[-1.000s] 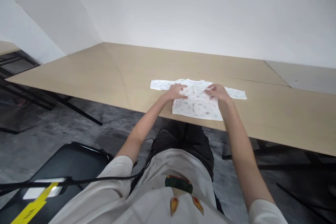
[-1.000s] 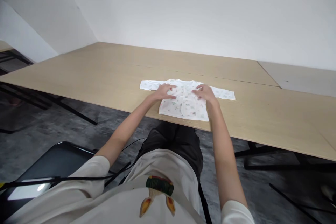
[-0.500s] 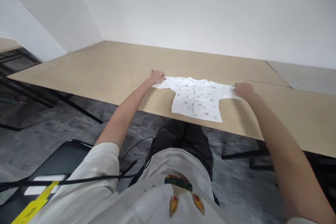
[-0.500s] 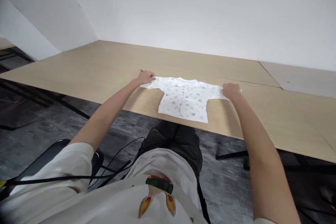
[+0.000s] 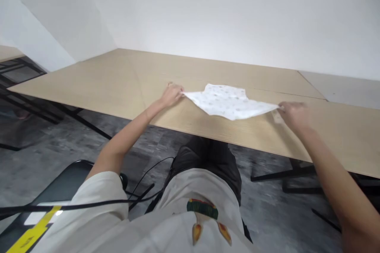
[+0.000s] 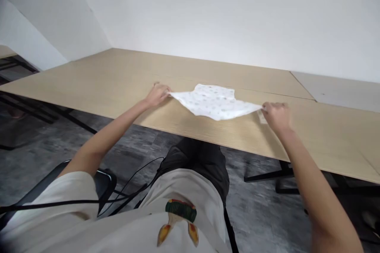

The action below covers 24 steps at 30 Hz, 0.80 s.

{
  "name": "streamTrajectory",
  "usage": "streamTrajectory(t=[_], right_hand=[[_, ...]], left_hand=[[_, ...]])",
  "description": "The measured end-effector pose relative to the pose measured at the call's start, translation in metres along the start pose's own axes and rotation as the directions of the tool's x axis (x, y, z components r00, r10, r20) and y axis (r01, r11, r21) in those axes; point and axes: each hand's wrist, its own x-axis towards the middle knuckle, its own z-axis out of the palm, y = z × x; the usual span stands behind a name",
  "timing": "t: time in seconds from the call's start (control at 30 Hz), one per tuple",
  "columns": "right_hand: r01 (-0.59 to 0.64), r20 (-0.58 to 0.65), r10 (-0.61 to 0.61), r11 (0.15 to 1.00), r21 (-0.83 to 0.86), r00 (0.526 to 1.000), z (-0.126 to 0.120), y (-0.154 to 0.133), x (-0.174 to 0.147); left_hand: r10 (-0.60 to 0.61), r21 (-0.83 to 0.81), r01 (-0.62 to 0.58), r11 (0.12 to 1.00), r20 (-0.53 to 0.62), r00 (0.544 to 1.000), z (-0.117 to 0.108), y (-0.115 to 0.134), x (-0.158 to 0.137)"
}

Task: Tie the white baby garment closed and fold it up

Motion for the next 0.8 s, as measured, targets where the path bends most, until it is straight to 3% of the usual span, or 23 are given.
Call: streamTrajectory(t=[0.1, 0.23, 0.4, 0.5, 0.6, 0.7, 0.8], right_hand=[[0.082, -0.013, -0.081, 0.994, 0.067, 0.997, 0.026, -0.002, -0.037], [0.051, -0.032, -0.047, 0.994, 0.101, 0.998, 0.043, 0.005, -0.065], [-0.193, 0.043, 0.188, 0.945, 0.263, 0.981, 0.052, 0.019, -0.070], [-0.426, 0.131, 0.417, 0.770, 0.474, 0.899, 0.052, 0.024, -0.064], [-0.523, 0.202, 0.523, 0.591, 0.614, 0.828, 0.048, 0.022, -0.055], [-0.527, 0.291, 0.453, 0.582, 0.619, 0.842, 0.043, 0.016, -0.046], [-0.487, 0.294, 0.397, 0.589, 0.645, 0.870, 0.040, 0.007, -0.042]], left_hand=[[0.026, -0.063, -0.020, 0.998, 0.104, 0.994, 0.022, -0.009, -0.035], [0.016, -0.135, 0.001, 0.991, 0.131, 0.991, 0.024, -0.022, -0.055], [-0.083, -0.282, 0.096, 0.954, 0.059, 0.995, 0.016, -0.031, -0.064], [-0.163, -0.393, 0.168, 0.904, 0.046, 0.985, 0.016, -0.034, -0.069], [-0.289, -0.333, 0.261, 0.906, -0.038, 0.956, 0.020, -0.037, -0.068], [-0.357, -0.185, 0.345, 0.920, -0.035, 0.933, 0.025, -0.037, -0.065], [-0.340, -0.121, 0.339, 0.933, 0.012, 0.940, 0.027, -0.034, -0.064]])
